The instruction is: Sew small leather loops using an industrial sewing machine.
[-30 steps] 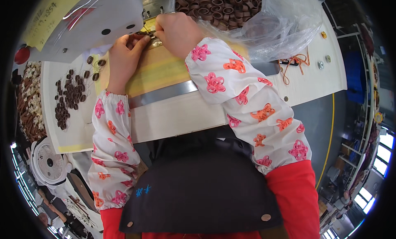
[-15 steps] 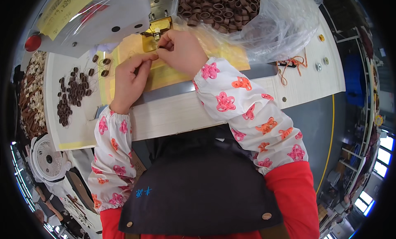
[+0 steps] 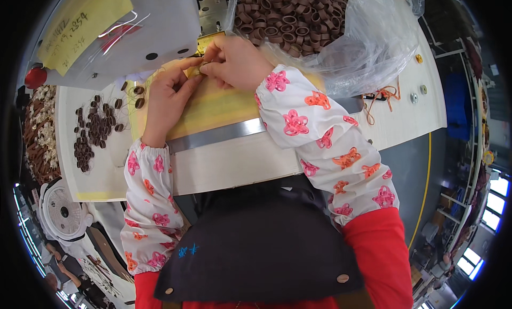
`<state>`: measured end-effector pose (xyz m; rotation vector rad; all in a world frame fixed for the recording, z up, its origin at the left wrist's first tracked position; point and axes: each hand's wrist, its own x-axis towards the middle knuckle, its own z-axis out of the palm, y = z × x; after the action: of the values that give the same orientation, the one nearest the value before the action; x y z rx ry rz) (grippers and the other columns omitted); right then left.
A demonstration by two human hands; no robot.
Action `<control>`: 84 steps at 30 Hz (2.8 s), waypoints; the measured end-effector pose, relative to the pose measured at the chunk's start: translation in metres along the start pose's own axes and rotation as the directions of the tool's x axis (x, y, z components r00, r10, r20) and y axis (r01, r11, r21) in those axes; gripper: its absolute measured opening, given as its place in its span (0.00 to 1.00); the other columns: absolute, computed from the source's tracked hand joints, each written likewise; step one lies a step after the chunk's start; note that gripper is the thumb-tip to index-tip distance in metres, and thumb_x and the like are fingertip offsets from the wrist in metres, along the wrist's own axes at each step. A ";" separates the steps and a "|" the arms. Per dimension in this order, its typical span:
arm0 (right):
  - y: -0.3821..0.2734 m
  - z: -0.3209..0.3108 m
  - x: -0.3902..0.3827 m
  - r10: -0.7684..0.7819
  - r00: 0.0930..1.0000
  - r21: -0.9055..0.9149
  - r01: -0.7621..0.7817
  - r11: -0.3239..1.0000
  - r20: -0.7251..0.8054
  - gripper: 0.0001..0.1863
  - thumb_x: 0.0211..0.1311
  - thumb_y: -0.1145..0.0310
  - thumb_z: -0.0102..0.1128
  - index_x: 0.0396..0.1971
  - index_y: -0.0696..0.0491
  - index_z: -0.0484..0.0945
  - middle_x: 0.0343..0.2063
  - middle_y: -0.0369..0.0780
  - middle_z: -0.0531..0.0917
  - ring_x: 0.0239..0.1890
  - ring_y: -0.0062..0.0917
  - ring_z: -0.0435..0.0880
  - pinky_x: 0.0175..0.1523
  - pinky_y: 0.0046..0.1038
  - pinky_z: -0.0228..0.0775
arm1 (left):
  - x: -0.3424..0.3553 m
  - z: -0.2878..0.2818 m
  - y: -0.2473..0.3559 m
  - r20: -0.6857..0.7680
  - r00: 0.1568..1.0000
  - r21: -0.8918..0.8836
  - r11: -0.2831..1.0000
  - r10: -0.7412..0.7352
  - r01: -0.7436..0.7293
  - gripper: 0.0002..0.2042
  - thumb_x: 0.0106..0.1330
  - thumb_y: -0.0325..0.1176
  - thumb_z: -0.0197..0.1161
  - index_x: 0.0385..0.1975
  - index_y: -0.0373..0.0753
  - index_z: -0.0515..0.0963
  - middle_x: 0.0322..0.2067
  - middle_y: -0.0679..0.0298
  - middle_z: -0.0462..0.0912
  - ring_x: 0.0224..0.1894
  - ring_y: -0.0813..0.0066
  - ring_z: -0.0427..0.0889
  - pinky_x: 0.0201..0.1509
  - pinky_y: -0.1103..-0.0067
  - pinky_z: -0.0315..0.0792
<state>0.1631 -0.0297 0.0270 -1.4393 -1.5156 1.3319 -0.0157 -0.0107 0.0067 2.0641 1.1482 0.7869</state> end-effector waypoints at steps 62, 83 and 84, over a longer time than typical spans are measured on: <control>0.015 0.011 0.013 -0.431 0.824 -0.462 0.240 0.854 -0.368 0.05 0.41 0.76 0.59 0.18 0.60 0.72 0.17 0.46 0.77 0.22 0.39 0.77 0.28 0.33 0.69 | 0.019 0.008 -0.003 -0.082 0.951 0.065 0.951 -0.298 0.303 0.17 0.53 0.46 0.63 0.18 0.35 0.77 0.10 0.68 0.71 0.14 0.83 0.66 0.20 0.83 0.61; 0.025 0.011 0.008 -0.511 0.802 -0.517 0.309 0.798 -0.309 0.06 0.44 0.75 0.60 0.23 0.59 0.74 0.19 0.43 0.77 0.21 0.32 0.78 0.26 0.27 0.69 | 0.019 0.010 -0.002 -0.144 0.989 0.040 0.999 -0.018 0.024 0.12 0.55 0.40 0.59 0.23 0.37 0.78 0.13 0.63 0.75 0.15 0.73 0.73 0.22 0.79 0.64; 0.022 0.010 0.004 -0.533 0.785 -0.546 0.309 0.778 -0.315 0.06 0.44 0.75 0.60 0.23 0.59 0.74 0.20 0.43 0.77 0.22 0.32 0.78 0.27 0.28 0.69 | 0.017 0.009 0.000 -0.144 0.989 0.079 0.997 0.025 -0.013 0.12 0.55 0.40 0.59 0.21 0.36 0.77 0.12 0.63 0.74 0.15 0.72 0.72 0.24 0.78 0.64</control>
<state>0.1597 -0.0310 0.0023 -1.4178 -1.7595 0.3071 -0.0014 0.0017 0.0043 2.1126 1.2574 0.9279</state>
